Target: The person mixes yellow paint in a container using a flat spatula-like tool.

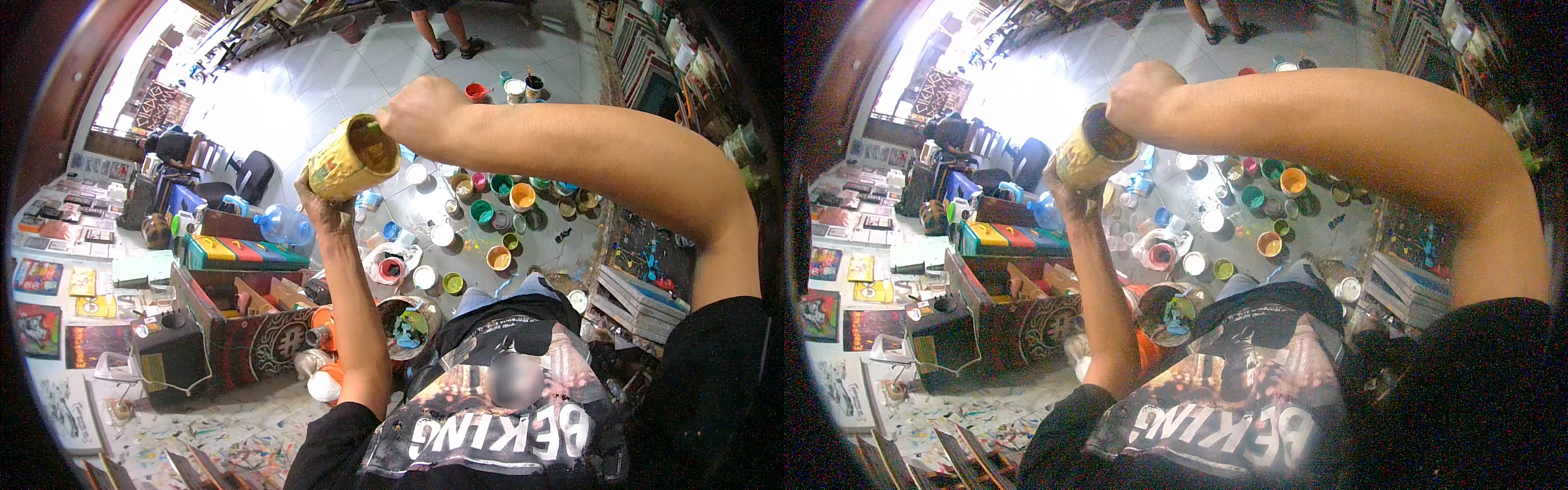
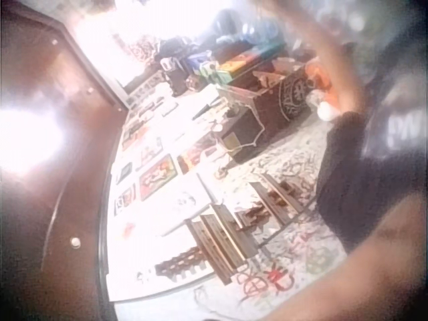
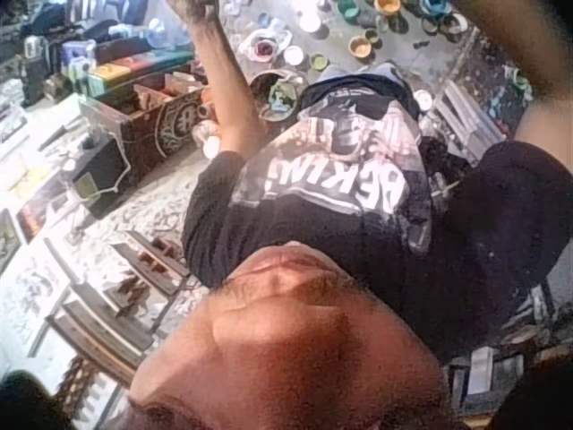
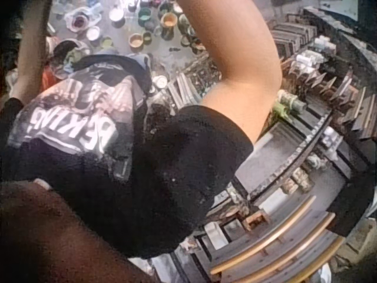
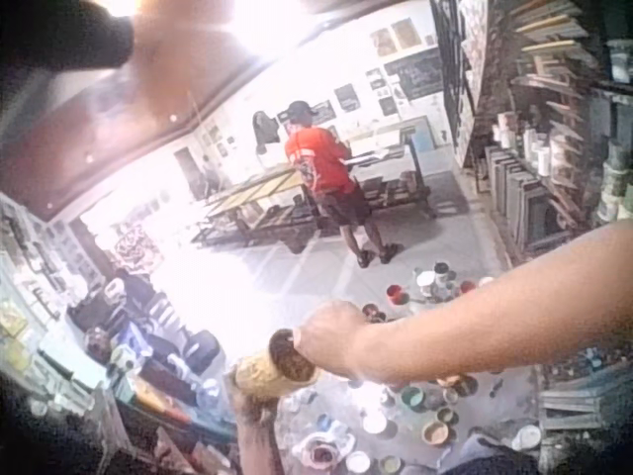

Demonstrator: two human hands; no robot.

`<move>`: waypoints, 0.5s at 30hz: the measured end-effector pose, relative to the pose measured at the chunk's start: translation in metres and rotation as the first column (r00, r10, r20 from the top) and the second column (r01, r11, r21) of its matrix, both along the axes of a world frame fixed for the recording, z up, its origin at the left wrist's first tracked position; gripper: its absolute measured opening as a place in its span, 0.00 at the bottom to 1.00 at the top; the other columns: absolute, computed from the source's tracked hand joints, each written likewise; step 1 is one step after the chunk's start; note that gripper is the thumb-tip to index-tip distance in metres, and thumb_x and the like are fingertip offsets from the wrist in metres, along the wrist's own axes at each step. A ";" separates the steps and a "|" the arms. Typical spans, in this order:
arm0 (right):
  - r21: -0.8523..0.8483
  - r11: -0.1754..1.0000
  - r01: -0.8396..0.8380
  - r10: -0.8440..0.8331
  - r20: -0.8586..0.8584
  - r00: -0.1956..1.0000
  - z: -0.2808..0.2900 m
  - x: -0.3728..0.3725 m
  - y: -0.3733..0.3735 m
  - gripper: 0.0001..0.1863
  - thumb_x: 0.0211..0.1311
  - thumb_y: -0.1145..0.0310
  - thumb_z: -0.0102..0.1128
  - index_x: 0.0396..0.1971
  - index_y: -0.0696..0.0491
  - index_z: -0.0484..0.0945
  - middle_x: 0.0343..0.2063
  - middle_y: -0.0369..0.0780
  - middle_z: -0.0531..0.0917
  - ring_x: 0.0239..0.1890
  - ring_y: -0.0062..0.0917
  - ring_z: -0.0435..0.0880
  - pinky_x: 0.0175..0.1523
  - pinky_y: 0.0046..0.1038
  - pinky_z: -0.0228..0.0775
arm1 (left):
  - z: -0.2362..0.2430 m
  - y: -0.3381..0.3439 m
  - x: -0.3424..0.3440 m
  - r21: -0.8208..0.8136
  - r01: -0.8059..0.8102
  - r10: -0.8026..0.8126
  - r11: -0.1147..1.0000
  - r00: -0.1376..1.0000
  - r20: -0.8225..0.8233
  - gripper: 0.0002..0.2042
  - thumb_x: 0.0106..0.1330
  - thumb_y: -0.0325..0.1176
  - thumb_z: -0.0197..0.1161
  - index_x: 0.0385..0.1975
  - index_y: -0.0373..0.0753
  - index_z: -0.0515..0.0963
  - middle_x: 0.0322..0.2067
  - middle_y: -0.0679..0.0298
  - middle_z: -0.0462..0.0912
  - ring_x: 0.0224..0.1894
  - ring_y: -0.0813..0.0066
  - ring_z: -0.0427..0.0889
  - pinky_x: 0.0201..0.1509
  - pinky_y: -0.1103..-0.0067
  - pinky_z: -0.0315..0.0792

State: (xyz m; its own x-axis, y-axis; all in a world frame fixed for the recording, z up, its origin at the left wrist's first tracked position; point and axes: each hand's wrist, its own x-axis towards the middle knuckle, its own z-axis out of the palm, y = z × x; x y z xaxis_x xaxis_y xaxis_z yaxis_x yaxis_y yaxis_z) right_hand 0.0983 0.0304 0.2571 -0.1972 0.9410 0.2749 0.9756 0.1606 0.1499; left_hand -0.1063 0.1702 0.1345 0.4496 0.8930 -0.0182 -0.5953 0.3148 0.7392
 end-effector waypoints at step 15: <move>0.310 0.951 -0.015 -0.051 0.205 0.977 0.009 0.028 -0.021 0.10 0.55 0.67 0.62 0.36 0.54 0.80 0.21 0.44 0.82 0.23 0.27 0.85 0.25 0.28 0.75 | 0.027 -0.005 0.017 0.016 0.024 -0.024 1.000 1.000 0.003 0.24 0.66 0.50 0.50 0.55 0.40 0.72 0.51 0.57 0.78 0.52 0.58 0.80 0.52 0.60 0.79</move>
